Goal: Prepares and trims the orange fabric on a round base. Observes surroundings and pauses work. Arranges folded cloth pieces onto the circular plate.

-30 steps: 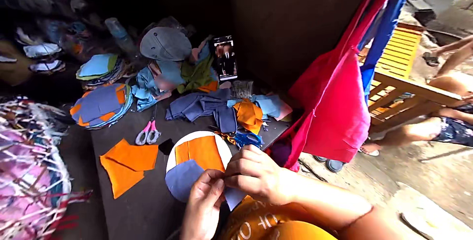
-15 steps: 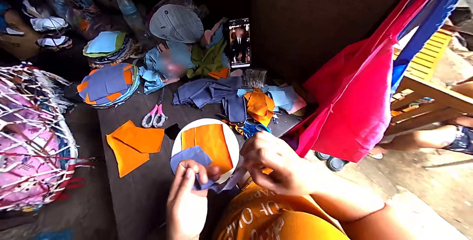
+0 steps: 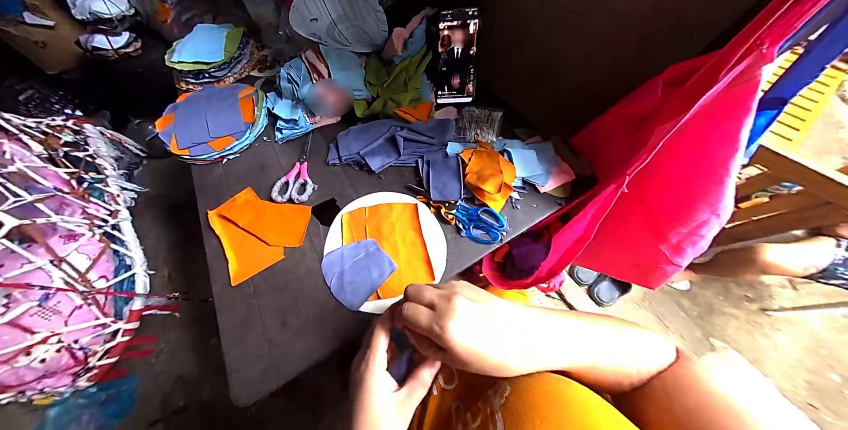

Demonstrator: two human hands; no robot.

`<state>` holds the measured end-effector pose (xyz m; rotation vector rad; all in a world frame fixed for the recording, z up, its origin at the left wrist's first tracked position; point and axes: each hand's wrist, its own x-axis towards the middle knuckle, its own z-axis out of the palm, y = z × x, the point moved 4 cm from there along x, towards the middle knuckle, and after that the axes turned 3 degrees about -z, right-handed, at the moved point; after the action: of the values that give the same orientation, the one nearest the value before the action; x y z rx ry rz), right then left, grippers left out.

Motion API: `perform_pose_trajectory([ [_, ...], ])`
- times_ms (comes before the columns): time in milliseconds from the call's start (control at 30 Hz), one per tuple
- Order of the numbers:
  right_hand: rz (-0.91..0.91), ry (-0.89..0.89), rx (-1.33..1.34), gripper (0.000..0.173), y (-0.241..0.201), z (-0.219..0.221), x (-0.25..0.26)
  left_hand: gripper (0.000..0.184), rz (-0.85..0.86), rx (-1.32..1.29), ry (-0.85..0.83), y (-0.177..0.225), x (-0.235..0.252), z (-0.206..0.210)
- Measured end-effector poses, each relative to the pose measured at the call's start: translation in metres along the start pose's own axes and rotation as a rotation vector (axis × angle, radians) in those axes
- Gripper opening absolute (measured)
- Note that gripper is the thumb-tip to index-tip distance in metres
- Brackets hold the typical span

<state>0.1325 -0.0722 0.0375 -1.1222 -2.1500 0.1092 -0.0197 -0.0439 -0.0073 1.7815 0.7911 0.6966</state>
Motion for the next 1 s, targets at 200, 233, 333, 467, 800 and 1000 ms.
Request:
perform_pose_trajectory([
  [200,0.095,-0.063,0.049,0.013,0.004,0.004,-0.012,0.017,-0.010,0.122,0.106,-0.014,-0.003,-0.002],
  [233,0.117,-0.067,0.066,0.013,0.008,0.004,-0.014,0.018,-0.025,0.119,0.104,-0.016,-0.003,-0.004],
  [333,0.153,-0.063,0.112,0.014,0.017,0.006,-0.014,0.019,-0.067,0.072,0.104,-0.020,-0.005,-0.010],
  [467,0.224,-0.038,0.221,0.016,0.022,0.011,-0.001,0.022,-0.102,0.003,0.119,-0.015,-0.002,-0.024],
  [800,0.461,-0.156,0.212,0.017,0.065,0.035,0.037,0.033,-0.076,0.529,0.306,-0.015,0.019,-0.052],
  [1000,0.382,-0.131,0.149,0.016,0.061,0.033,0.035,0.012,-0.133,0.655,0.312,-0.010,0.024,-0.046],
])
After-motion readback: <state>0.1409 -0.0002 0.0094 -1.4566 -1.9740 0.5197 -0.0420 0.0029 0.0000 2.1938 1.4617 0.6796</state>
